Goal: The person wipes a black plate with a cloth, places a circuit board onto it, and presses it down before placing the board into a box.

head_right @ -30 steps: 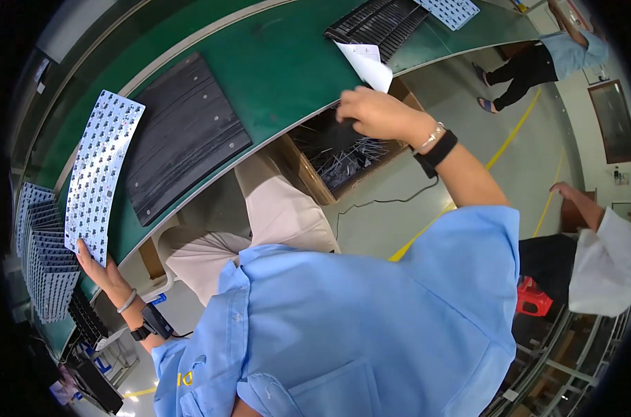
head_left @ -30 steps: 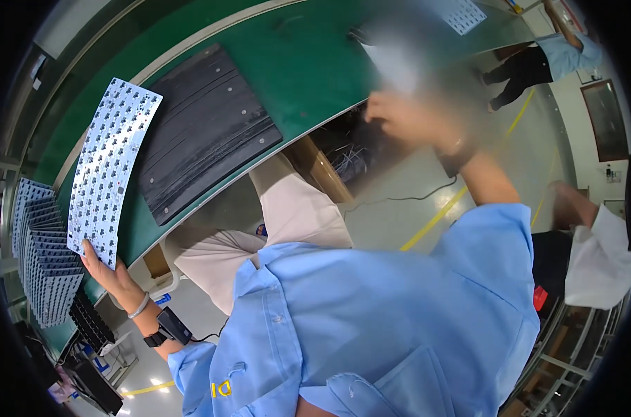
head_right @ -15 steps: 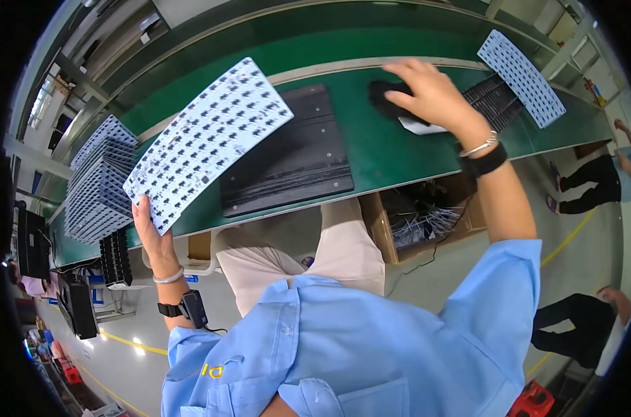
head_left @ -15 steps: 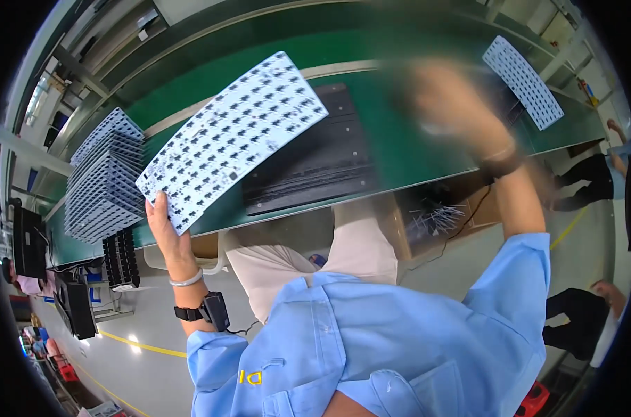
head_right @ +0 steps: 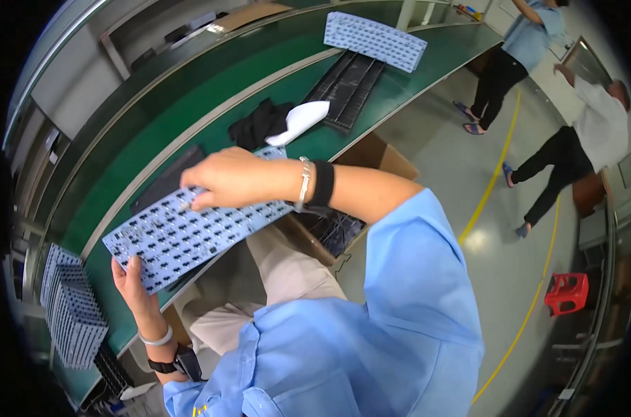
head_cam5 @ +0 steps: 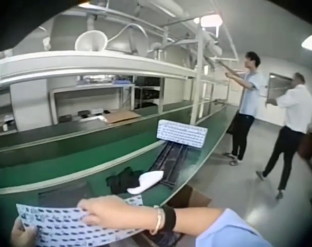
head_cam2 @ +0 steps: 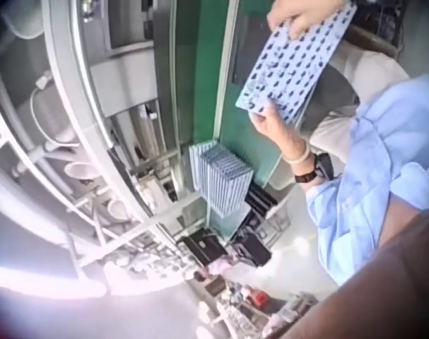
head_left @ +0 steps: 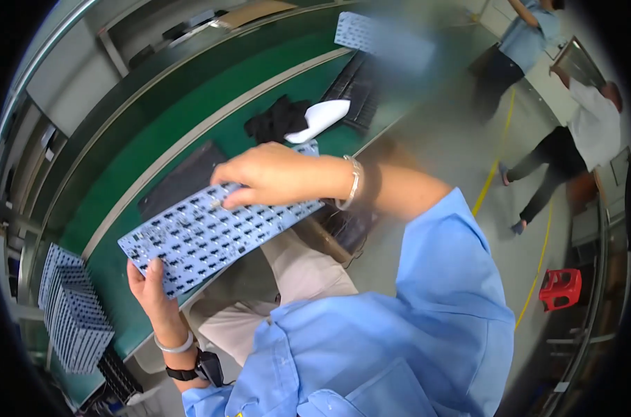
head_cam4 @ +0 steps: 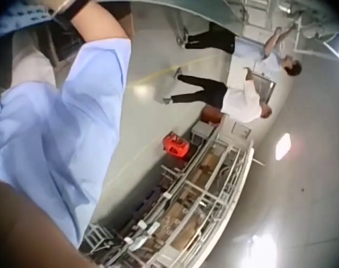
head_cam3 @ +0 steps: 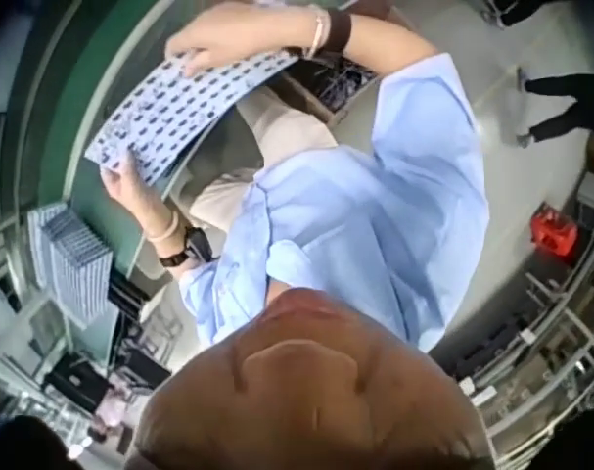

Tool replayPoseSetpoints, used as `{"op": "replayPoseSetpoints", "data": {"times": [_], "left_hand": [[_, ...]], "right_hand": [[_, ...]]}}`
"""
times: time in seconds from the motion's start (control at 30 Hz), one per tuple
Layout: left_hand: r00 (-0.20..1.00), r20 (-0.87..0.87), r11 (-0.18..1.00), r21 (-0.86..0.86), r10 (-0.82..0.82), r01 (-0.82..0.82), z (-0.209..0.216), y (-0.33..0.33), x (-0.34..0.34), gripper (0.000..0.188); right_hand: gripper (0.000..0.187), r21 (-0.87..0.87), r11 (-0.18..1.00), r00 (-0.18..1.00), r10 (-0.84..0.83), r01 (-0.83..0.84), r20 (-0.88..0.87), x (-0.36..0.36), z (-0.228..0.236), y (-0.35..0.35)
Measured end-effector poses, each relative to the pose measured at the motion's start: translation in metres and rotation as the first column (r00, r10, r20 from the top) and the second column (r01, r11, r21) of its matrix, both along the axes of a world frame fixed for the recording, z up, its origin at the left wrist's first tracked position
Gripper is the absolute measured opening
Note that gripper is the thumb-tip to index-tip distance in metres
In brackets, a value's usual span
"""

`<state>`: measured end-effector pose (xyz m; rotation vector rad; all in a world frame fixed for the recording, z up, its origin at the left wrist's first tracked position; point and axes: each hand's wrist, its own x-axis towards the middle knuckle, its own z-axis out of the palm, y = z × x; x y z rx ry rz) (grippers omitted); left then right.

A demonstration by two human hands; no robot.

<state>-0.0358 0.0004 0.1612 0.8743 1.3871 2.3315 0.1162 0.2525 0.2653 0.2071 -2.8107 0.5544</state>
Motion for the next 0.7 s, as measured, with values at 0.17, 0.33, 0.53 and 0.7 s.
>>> {"op": "replayPoseSetpoints", "data": {"times": [0.17,0.33,0.53,0.7], "left_hand": [[0.941,-0.336,0.98,-0.177,0.022,-0.086,0.01,-0.013,-0.022,0.03],[0.744,-0.436,0.672,-0.341,0.507,-0.657,-0.029,-0.061,-0.072,0.026],[0.627,-0.575,0.439,-0.447,0.526,-0.779,-0.086,-0.09,-0.063,0.026],[0.456,-0.764,0.265,-0.373,0.457,-0.889,-0.092,-0.079,-0.055,0.026]], "right_hand": [[0.03,-0.099,0.964,0.969,-0.243,0.246,0.042,0.037,0.0,0.022],[0.032,0.032,0.729,0.705,-0.649,0.684,-0.287,0.086,0.015,0.153],[0.031,0.157,0.49,0.502,-0.728,0.857,-0.467,0.128,0.033,0.279],[0.029,0.28,0.279,0.383,-0.804,0.919,-0.454,0.107,0.015,0.358]]}}
